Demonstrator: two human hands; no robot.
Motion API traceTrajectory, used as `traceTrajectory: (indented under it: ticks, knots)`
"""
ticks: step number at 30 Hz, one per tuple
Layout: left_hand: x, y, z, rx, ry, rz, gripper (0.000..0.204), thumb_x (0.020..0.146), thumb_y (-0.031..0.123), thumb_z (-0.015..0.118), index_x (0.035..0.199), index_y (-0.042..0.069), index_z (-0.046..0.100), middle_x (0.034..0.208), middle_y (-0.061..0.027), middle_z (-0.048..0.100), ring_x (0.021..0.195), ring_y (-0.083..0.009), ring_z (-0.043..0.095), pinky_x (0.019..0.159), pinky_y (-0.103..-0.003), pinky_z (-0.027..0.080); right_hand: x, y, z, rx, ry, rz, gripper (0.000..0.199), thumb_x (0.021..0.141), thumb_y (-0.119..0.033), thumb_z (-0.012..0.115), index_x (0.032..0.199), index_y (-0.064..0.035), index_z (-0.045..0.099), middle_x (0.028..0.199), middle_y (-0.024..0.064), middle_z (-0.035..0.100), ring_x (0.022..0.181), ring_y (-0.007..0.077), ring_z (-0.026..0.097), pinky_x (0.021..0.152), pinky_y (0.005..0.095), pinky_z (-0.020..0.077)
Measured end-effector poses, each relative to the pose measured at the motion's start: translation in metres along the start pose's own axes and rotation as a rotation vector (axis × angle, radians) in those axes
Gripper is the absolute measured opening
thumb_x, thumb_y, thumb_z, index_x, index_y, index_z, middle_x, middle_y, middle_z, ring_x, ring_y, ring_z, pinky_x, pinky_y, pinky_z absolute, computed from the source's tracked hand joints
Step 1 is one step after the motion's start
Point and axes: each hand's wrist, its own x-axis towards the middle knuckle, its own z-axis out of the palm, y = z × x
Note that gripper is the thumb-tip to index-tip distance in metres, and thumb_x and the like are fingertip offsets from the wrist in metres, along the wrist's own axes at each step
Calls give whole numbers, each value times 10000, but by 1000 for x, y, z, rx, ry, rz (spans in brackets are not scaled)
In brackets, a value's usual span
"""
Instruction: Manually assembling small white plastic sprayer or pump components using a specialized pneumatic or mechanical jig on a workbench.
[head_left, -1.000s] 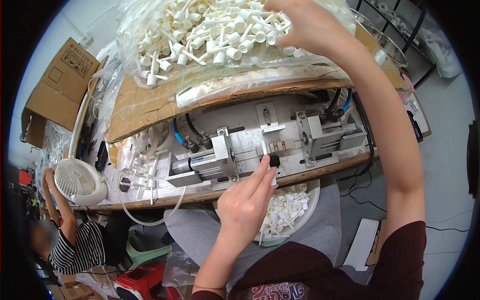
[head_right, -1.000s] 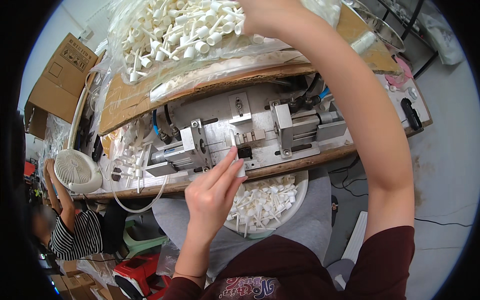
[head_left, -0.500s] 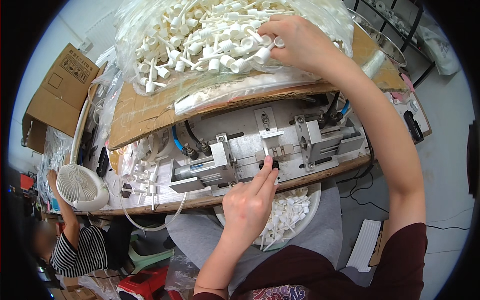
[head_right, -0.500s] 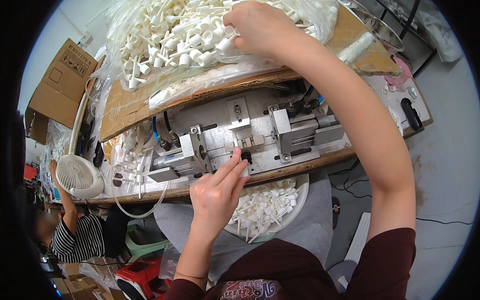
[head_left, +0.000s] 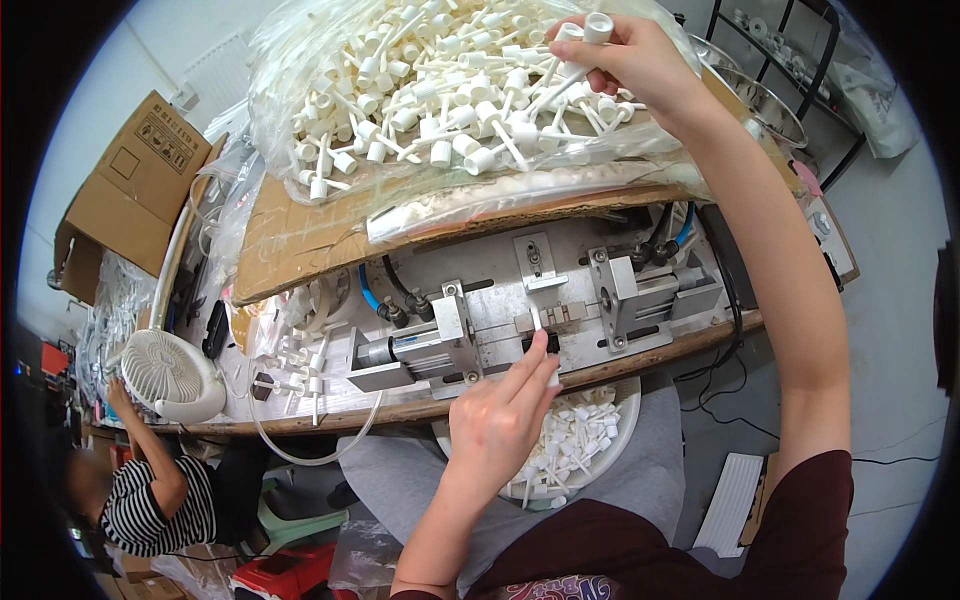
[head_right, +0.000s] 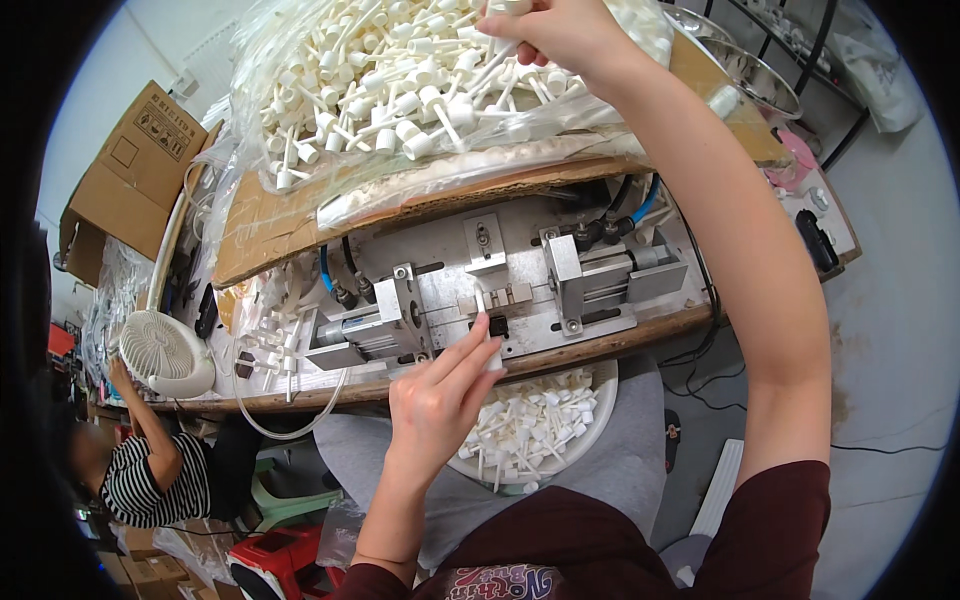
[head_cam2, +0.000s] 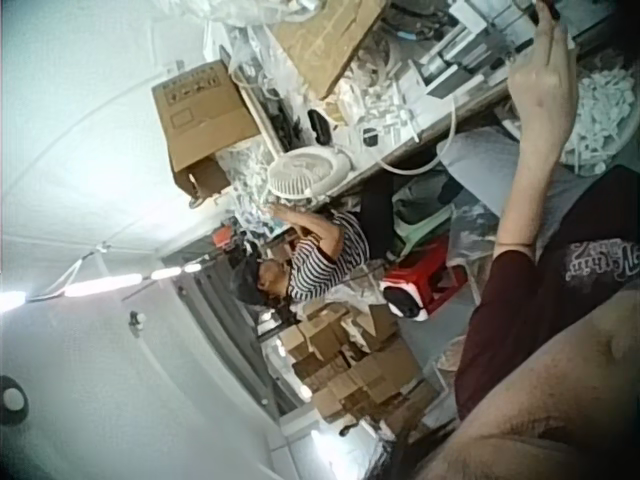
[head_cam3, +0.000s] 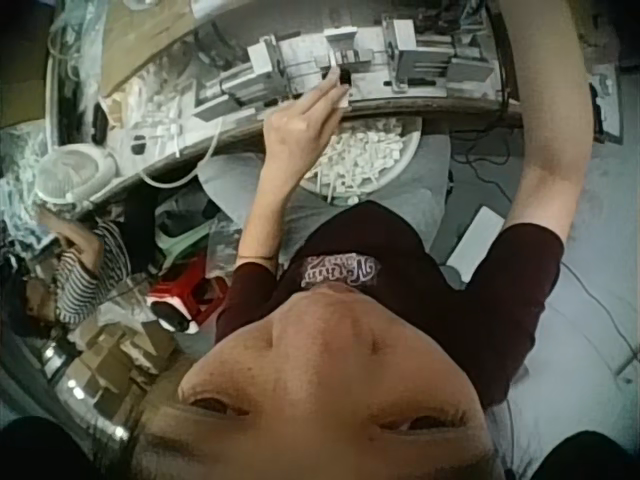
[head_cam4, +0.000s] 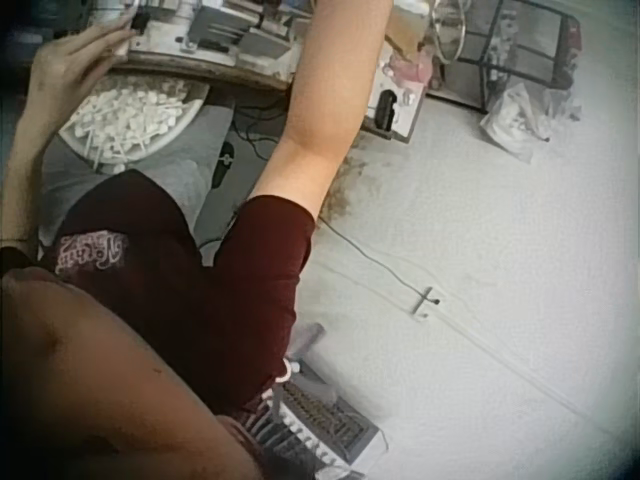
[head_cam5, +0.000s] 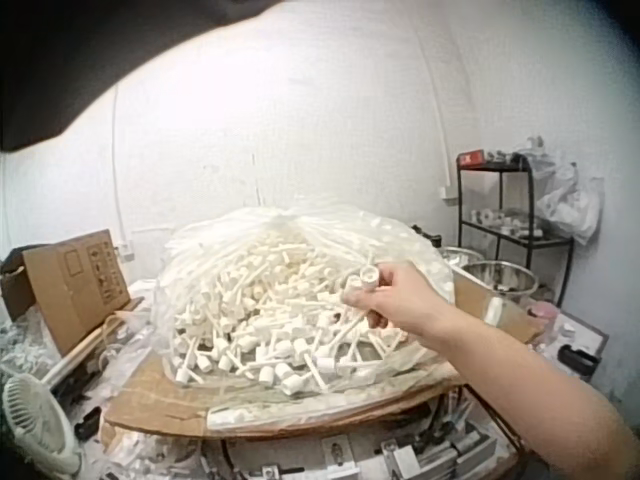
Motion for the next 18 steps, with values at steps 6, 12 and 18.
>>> traceTrajectory:
  ticks: [6,12,18]
  knots:
    - [-4,14,-31,-339,-32,-61,400,742,149,828,1110,42,713,1200,-126,695,706,-146,691,620,-244,553,-42,-35,19,313,95,48,307,821,-56,669,1126,-22,676,986,101,658,883,216,591,765,323,481]
    - [9,-4,-44,-693,392,-305,506,741,-31,794,1226,-15,650,1167,-134,671,910,-164,648,755,-280,569,-138,-39,59,-129,20,-597,289,828,-28,712,1116,-28,726,931,59,683,743,132,620,606,228,488]
    - [8,-3,-36,-834,218,-200,444,743,-156,708,1174,-101,620,1164,-164,661,986,-205,675,832,-298,581,-209,-20,88,-224,-36,-779,327,802,-38,702,1118,47,704,1046,169,692,841,236,687,688,298,566]
